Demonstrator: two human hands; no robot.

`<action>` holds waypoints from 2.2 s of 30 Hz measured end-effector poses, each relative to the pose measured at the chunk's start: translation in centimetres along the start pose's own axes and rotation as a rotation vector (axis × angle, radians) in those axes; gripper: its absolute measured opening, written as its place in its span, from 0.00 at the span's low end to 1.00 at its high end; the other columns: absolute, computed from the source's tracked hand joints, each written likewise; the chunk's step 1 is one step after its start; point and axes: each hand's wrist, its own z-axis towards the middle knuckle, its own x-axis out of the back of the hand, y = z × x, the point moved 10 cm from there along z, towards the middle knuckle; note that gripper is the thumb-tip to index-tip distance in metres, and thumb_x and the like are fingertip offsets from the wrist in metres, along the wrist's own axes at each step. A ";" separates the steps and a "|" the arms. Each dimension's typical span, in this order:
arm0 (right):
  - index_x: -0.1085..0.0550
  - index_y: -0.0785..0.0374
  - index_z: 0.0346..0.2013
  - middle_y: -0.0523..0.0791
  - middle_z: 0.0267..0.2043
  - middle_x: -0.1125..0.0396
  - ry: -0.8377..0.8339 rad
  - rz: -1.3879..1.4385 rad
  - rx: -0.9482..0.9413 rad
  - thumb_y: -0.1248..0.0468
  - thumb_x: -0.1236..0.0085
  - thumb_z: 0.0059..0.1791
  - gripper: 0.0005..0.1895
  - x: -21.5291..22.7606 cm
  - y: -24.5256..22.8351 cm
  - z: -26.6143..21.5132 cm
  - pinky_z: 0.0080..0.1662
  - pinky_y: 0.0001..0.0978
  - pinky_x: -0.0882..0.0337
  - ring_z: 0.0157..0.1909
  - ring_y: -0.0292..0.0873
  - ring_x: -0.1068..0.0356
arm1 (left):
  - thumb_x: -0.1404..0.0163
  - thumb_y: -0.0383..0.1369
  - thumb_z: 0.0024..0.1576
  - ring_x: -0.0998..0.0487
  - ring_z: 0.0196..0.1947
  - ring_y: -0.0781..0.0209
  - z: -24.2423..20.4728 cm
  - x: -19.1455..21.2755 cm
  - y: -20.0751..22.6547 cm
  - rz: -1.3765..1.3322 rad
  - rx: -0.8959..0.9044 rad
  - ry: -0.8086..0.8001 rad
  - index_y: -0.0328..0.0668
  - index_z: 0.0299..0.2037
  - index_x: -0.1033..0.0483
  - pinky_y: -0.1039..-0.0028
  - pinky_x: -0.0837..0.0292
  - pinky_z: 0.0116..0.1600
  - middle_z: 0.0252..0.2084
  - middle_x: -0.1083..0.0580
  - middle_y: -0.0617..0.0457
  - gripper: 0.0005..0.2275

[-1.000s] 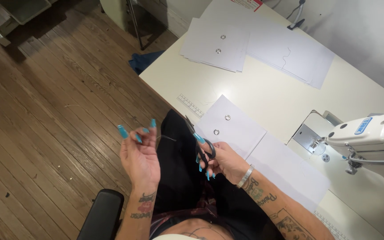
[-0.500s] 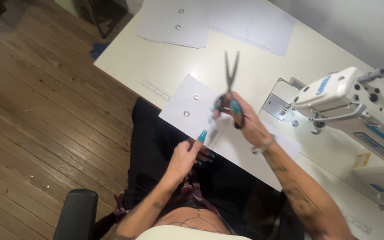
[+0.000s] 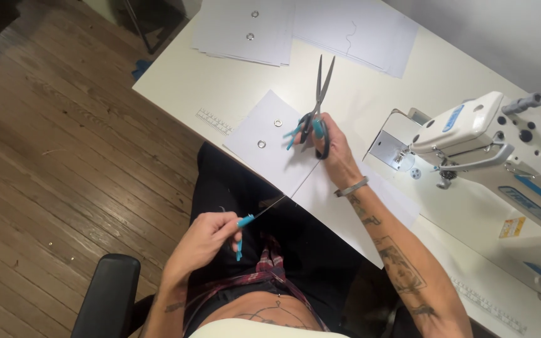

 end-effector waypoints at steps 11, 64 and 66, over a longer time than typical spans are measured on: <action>0.33 0.69 0.20 0.51 0.17 0.33 -0.540 -0.127 -0.975 0.60 0.48 0.42 0.13 -0.4 1.4 -15.5 0.24 0.24 0.29 0.17 0.40 0.33 | 0.59 0.35 0.54 0.29 0.16 0.72 -0.8 0.6 1.6 -0.078 0.009 -0.026 0.42 0.15 0.31 0.84 0.35 0.29 0.13 0.30 0.58 0.15; 0.31 0.64 0.25 0.48 0.17 0.35 -0.076 0.008 -0.252 0.50 0.44 0.39 0.19 1.1 -1.3 -4.7 0.29 0.21 0.40 0.24 0.37 0.37 | 0.54 0.37 0.51 0.25 0.13 0.66 3.7 -3.7 4.7 -0.256 -0.095 0.287 0.39 0.17 0.27 0.82 0.32 0.25 0.13 0.27 0.53 0.13; 0.32 0.60 0.27 0.46 0.23 0.33 -0.036 0.079 -0.266 0.49 0.55 0.45 0.18 1.0 -0.7 -4.3 0.36 0.23 0.38 0.30 0.37 0.34 | 0.55 0.32 0.51 0.26 0.12 0.65 3.7 -4.2 3.7 -0.418 -0.092 0.217 0.35 0.21 0.26 0.82 0.32 0.24 0.14 0.27 0.48 0.11</action>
